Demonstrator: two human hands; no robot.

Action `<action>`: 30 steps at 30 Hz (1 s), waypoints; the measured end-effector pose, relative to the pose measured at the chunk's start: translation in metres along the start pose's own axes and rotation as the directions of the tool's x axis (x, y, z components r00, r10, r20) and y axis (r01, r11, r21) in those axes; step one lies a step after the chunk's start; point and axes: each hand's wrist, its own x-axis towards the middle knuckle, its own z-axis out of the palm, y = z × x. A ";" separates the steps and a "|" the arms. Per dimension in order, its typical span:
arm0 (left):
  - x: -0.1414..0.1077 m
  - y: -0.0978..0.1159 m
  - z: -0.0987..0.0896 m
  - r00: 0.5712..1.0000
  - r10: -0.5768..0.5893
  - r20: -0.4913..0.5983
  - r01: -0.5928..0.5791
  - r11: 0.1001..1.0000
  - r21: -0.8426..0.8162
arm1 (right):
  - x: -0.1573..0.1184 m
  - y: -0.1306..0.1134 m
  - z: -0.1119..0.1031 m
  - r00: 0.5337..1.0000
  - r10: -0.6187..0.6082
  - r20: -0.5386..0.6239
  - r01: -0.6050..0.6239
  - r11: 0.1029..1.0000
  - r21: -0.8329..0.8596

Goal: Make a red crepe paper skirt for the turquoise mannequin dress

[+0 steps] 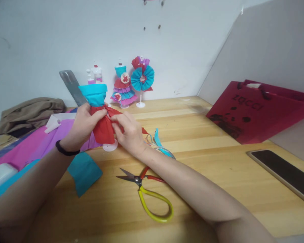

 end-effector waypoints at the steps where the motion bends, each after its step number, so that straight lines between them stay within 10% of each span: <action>1: 0.000 0.000 0.000 1.000 0.002 0.002 -0.002 1.000 -0.004 | 0.000 0.001 0.000 0.999 -0.033 -0.004 0.033 0.999 -0.008; 8: -0.001 0.000 0.001 1.000 0.006 0.017 -0.006 1.000 -0.009 | 0.003 0.000 0.000 1.000 -0.025 -0.016 0.025 1.000 -0.007; 22: -0.002 0.006 0.002 0.999 -0.036 0.040 0.037 0.999 -0.034 | 0.008 -0.005 0.008 0.890 0.440 0.122 -0.456 0.837 0.304; 30: -0.003 0.007 0.003 0.999 -0.032 0.034 0.034 0.997 -0.062 | 0.007 -0.006 0.008 0.887 0.440 0.137 -0.460 0.829 0.317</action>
